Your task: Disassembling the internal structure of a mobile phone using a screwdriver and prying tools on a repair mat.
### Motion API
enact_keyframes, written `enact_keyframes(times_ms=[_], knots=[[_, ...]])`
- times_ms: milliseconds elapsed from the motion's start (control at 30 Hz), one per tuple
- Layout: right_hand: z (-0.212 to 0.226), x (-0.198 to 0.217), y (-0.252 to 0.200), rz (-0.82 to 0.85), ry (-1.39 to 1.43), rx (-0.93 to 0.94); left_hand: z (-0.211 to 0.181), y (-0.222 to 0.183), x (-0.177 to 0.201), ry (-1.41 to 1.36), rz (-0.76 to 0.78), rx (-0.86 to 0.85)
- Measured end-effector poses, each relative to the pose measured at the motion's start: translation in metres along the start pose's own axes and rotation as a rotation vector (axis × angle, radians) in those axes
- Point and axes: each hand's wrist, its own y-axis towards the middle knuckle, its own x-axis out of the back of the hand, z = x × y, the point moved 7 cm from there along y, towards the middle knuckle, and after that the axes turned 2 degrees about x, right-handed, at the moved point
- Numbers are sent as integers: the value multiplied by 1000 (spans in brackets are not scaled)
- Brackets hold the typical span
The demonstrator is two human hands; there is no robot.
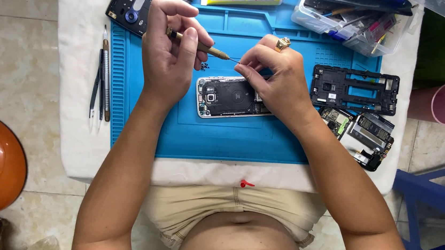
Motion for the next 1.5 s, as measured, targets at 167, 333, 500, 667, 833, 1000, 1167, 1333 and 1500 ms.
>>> enact_keyframes(times_ms=[167,333,500,667,833,1000,1167,1333,1500], knots=[[0,0,0,2,7,-10,0,0,0,3,9,-2],[-5,2,0,19,-5,-38,0,0,-2,9,16,-2],[-11,8,-1,181,-37,-108,-8,-2,-2,30,-16,-20],[-18,11,-7,343,-245,-91,-23,-19,-22,104,98,-250],[-25,8,-9,396,-245,-138,-19,-42,-55,-49,327,-319],[-27,6,-10,397,-257,-132,-29,-54,-70,271,360,-578],[-25,7,-9,389,-245,-122,-29,-54,-72,270,383,-598],[-25,7,-10,377,-240,-104,-28,-56,-74,265,395,-599],[-26,7,-9,382,-246,-120,-24,-59,-76,333,396,-630]])
